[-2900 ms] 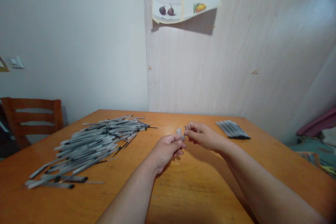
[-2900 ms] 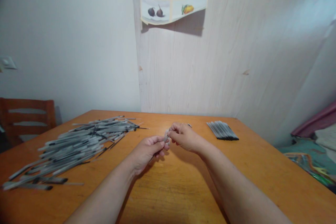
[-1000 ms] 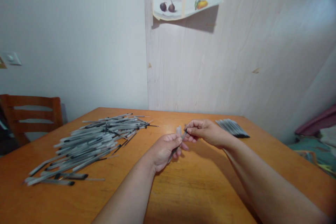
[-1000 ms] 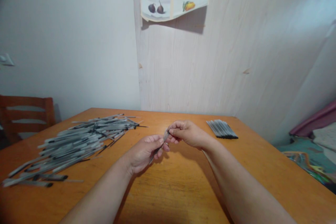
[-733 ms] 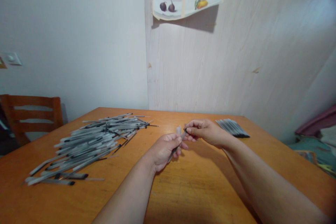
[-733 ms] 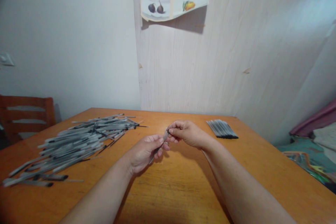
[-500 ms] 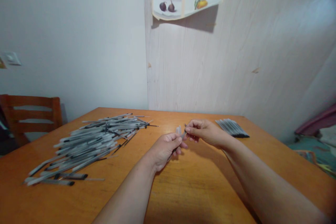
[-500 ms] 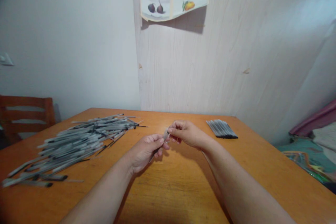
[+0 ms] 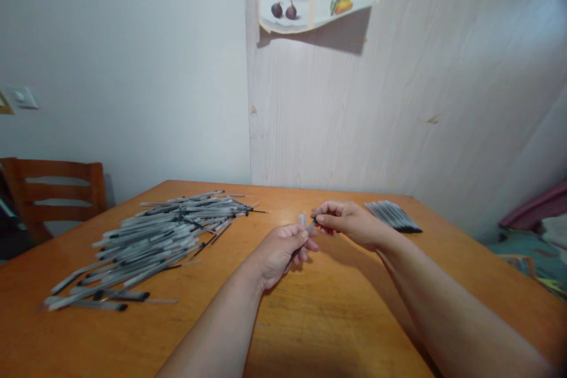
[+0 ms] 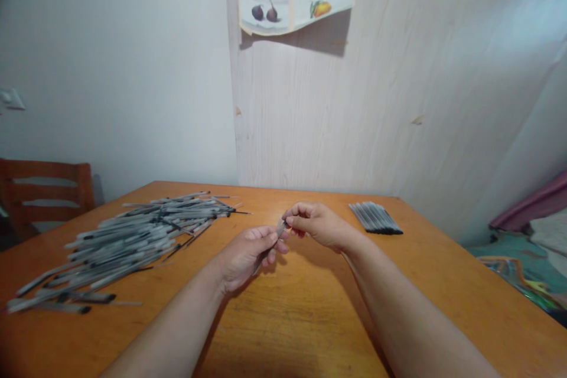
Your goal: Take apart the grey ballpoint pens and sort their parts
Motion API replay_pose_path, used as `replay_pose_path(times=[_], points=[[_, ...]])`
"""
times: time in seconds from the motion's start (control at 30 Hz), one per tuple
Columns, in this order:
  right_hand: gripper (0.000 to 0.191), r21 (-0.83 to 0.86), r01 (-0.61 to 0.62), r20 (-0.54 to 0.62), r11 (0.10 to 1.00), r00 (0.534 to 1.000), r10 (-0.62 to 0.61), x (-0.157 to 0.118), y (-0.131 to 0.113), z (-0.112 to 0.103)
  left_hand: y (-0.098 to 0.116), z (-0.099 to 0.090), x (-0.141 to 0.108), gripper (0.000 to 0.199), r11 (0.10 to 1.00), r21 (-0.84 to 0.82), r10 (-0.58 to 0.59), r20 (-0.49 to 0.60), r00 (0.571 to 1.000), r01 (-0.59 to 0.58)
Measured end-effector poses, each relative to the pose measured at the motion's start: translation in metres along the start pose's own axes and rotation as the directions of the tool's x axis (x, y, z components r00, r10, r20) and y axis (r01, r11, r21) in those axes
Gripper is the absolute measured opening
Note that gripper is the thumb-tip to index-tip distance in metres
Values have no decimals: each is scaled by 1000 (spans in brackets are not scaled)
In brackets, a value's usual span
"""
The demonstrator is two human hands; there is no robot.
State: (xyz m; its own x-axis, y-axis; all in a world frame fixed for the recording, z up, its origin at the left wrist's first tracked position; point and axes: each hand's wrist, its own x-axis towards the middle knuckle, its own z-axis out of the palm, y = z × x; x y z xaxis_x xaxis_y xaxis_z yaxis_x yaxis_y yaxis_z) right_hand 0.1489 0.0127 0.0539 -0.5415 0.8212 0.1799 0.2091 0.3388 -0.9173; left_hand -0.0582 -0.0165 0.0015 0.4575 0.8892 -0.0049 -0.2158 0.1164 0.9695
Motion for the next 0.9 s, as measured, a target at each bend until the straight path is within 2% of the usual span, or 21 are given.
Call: replay_pose_path(times=[0.13, 0.27, 0.43, 0.67, 0.9], points=[[34, -37, -9, 3, 999, 1000, 9, 2, 0, 1, -1, 0, 0, 42, 1000, 15, -2, -10, 1000, 2], [34, -133, -44, -62, 990, 997, 36, 2, -1, 4, -1, 1, 1, 43, 997, 74, 7, -46, 999, -3], [36, -270, -11, -124, 963, 992, -23, 2, -3, 8, -2, 1, 1, 42, 997, 78, 6, -45, 999, -2], [39, -50, 1, -38, 999, 999, -3, 1, 0, 3, 1, 0, -1, 43, 1000, -9, -5, 17, 1000, 5], [35, -75, 8, -31, 997, 999, -10, 2, 1, 3, 0, 1, 0, 35, 1000, -16, -3, 38, 999, 4]])
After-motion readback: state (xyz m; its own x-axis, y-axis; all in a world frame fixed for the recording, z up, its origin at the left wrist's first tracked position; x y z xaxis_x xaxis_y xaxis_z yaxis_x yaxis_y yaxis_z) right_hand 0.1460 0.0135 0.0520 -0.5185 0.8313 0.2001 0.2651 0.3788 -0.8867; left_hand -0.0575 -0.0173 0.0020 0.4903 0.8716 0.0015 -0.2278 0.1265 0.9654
